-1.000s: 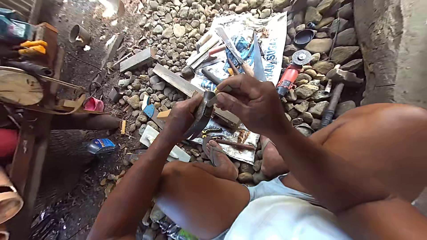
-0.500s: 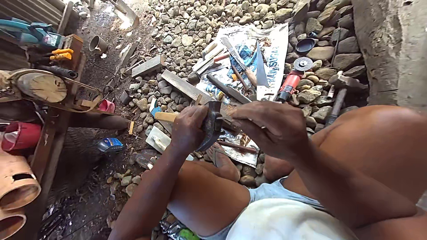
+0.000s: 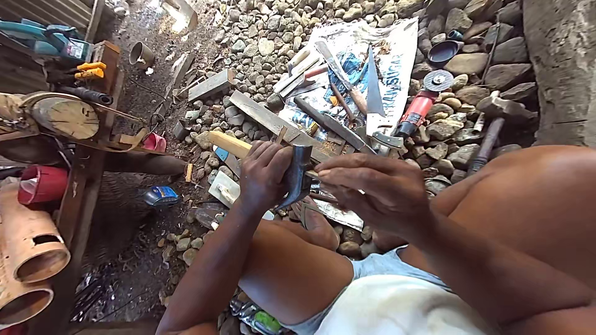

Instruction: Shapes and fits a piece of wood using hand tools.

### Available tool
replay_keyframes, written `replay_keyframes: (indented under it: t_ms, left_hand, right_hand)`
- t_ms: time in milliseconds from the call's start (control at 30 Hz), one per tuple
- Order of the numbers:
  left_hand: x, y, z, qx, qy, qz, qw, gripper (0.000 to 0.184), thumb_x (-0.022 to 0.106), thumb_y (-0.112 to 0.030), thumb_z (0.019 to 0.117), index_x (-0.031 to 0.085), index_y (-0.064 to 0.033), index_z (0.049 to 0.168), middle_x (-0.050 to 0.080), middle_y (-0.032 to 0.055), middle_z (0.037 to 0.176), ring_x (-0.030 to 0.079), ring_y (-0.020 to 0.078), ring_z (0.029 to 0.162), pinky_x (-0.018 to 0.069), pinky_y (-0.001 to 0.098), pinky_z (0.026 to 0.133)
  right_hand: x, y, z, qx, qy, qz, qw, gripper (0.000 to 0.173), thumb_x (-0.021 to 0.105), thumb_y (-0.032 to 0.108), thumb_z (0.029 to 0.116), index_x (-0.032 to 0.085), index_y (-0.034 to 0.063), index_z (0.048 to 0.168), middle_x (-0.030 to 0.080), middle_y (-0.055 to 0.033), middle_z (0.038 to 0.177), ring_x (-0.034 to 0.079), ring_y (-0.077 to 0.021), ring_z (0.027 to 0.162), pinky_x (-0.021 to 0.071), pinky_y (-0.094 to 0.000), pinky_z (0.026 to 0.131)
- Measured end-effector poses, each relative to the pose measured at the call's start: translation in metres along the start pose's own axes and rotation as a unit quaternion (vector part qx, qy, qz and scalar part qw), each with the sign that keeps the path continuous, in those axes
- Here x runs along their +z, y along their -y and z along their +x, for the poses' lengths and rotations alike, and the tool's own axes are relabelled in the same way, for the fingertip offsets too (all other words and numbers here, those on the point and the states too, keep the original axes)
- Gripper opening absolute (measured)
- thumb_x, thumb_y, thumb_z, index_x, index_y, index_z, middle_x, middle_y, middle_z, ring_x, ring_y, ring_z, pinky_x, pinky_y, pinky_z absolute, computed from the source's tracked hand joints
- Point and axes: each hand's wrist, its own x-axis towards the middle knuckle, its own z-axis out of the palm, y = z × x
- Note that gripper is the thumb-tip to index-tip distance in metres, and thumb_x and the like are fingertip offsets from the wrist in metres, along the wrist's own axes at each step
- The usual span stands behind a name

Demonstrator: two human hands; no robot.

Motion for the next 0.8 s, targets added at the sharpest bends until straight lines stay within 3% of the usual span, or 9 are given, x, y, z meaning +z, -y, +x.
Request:
replay_keyframes:
  t_ms: [133,333,467,567,733,800]
  left_hand:
    - [0.005,-0.001,0.001,-0.049,0.038,-0.012,0.998,0.014,0.069,-0.012,0.0873,0.069,-0.0002,0.093,0.069,0.0116,0.081,0.067,0.0231,0.078,0.0551,0.0361,0.075]
    - [0.002,0.001,-0.005,-0.124,0.077,-0.006,0.989,0.014,0.070,-0.011,0.0915,0.069,0.0010,0.099,0.070,0.0133,0.088,0.070,0.0245,0.082,0.0585,0.0404,0.077]
    - [0.001,0.001,-0.008,-0.153,0.067,-0.021,0.986,0.021,0.073,-0.013,0.0928,0.070,0.0032,0.106,0.072,0.0140,0.095,0.071,0.0220,0.086,0.0597,0.0380,0.081]
    - [0.002,-0.002,-0.007,-0.151,0.067,-0.027,0.986,0.018,0.071,-0.014,0.0943,0.069,0.0018,0.102,0.071,0.0122,0.089,0.070,0.0201,0.079,0.0594,0.0365,0.074]
    - [0.004,-0.005,-0.004,-0.146,0.086,-0.030,0.985,0.013,0.071,-0.010,0.0920,0.069,0.0007,0.099,0.072,0.0125,0.090,0.071,0.0225,0.083,0.0594,0.0396,0.079]
    - [0.005,-0.006,-0.002,-0.145,0.091,-0.024,0.985,0.009,0.070,-0.007,0.0903,0.068,-0.0002,0.096,0.071,0.0118,0.086,0.070,0.0218,0.078,0.0589,0.0383,0.074]
  right_hand:
    - [-0.003,-0.006,0.004,0.033,0.005,-0.026,0.999,0.015,0.072,0.006,0.0938,0.077,0.0001,0.107,0.075,-0.0108,0.108,0.072,-0.0146,0.101,0.0617,-0.0285,0.089]
    - [-0.018,0.000,0.012,0.050,-0.023,-0.008,0.998,0.014,0.068,0.007,0.0972,0.073,-0.0022,0.106,0.073,-0.0104,0.108,0.072,-0.0154,0.101,0.0633,-0.0300,0.088]
    - [-0.010,-0.003,0.007,0.068,-0.014,-0.007,0.998,0.014,0.068,0.007,0.0966,0.074,-0.0021,0.106,0.074,-0.0099,0.106,0.072,-0.0146,0.101,0.0632,-0.0302,0.089]
    - [0.003,-0.001,0.003,0.072,-0.009,0.010,0.997,0.014,0.070,0.007,0.0957,0.074,-0.0026,0.106,0.075,-0.0103,0.105,0.073,-0.0141,0.101,0.0628,-0.0297,0.090]
    - [0.007,-0.004,0.003,0.072,0.003,0.010,0.997,0.014,0.067,0.006,0.0973,0.073,-0.0037,0.105,0.074,-0.0098,0.104,0.072,-0.0135,0.101,0.0620,-0.0292,0.091]
    - [0.006,-0.005,0.003,0.078,0.012,0.004,0.997,0.014,0.066,0.007,0.0983,0.073,-0.0031,0.106,0.074,-0.0094,0.105,0.072,-0.0129,0.101,0.0617,-0.0286,0.091]
